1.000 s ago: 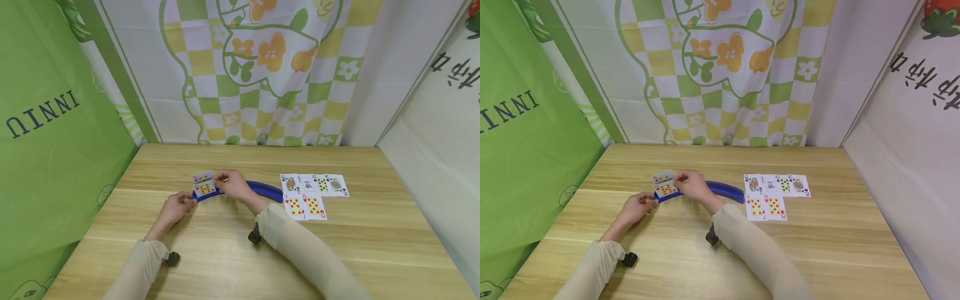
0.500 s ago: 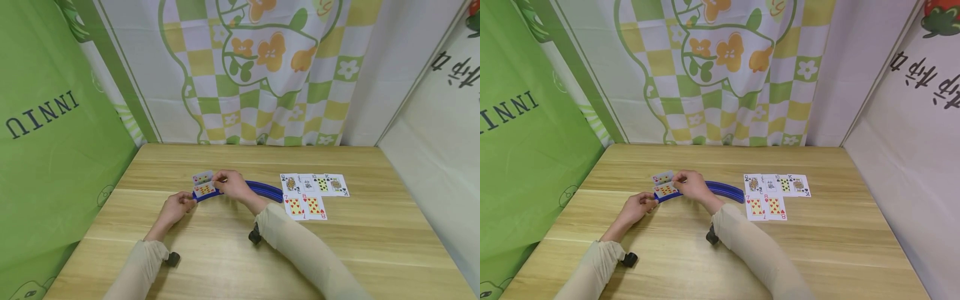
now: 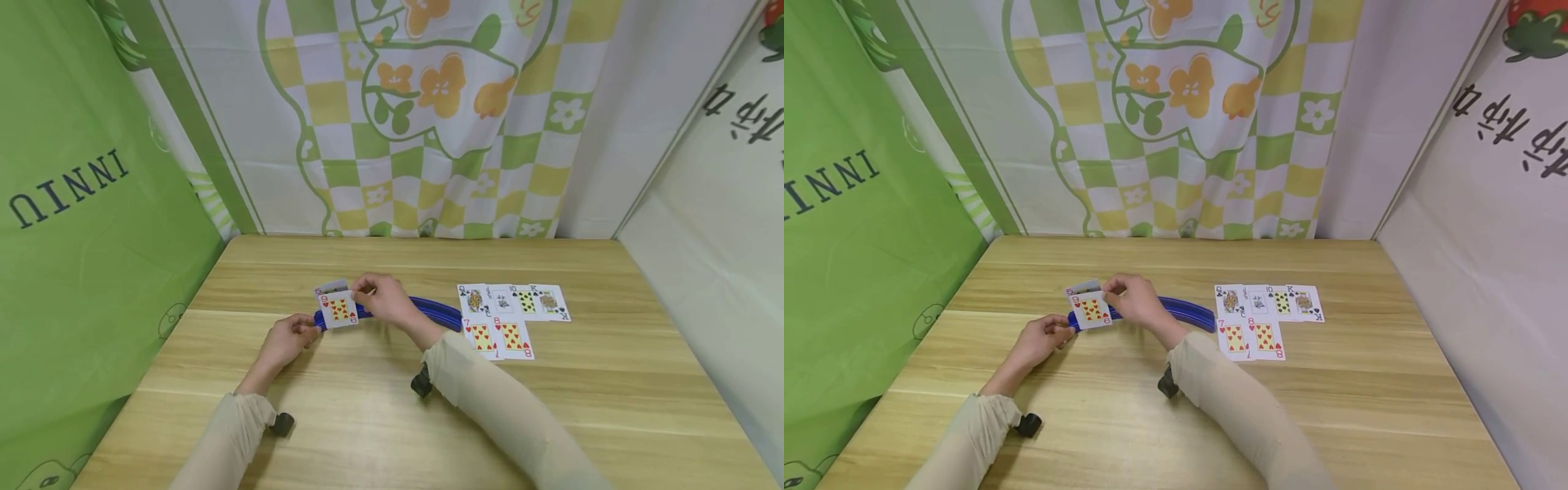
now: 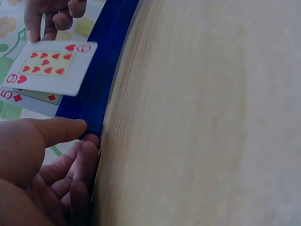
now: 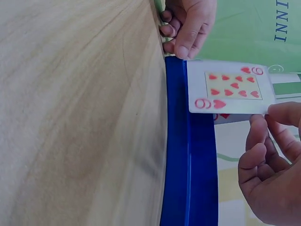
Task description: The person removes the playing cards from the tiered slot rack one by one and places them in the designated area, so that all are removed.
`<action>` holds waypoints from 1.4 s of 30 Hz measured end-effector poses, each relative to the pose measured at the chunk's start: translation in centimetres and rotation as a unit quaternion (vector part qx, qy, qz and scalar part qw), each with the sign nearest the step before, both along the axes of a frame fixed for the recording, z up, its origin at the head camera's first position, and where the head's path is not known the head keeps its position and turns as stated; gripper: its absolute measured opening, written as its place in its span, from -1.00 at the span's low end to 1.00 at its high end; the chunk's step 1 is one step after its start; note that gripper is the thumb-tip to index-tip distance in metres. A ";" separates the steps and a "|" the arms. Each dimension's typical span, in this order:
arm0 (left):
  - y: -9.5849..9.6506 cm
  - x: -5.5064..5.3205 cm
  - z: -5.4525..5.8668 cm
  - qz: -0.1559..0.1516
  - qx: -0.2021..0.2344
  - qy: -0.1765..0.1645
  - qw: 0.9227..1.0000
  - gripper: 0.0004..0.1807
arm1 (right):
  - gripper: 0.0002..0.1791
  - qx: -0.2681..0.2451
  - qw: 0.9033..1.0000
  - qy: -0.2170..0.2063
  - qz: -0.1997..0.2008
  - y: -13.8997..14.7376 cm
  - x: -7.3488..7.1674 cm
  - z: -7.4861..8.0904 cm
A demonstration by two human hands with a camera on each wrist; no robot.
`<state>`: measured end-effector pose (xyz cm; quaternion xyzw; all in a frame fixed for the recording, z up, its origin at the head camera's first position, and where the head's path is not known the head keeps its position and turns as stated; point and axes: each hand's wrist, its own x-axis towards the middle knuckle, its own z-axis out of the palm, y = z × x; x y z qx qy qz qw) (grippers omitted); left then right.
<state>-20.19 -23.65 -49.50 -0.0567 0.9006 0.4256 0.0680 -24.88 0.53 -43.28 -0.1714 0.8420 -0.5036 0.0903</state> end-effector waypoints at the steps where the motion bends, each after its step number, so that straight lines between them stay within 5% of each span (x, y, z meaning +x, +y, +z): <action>1: 0.0 0.0 0.0 -0.001 0.001 0.001 1.000 -0.61 | -0.86 0.000 1.000 0.000 -0.001 0.1 0.0 0.1; 42: -0.2 -0.2 -0.3 -0.010 -0.006 0.005 1.000 -0.59 | -0.81 -0.017 0.998 -0.019 -0.051 6.3 0.1 1.1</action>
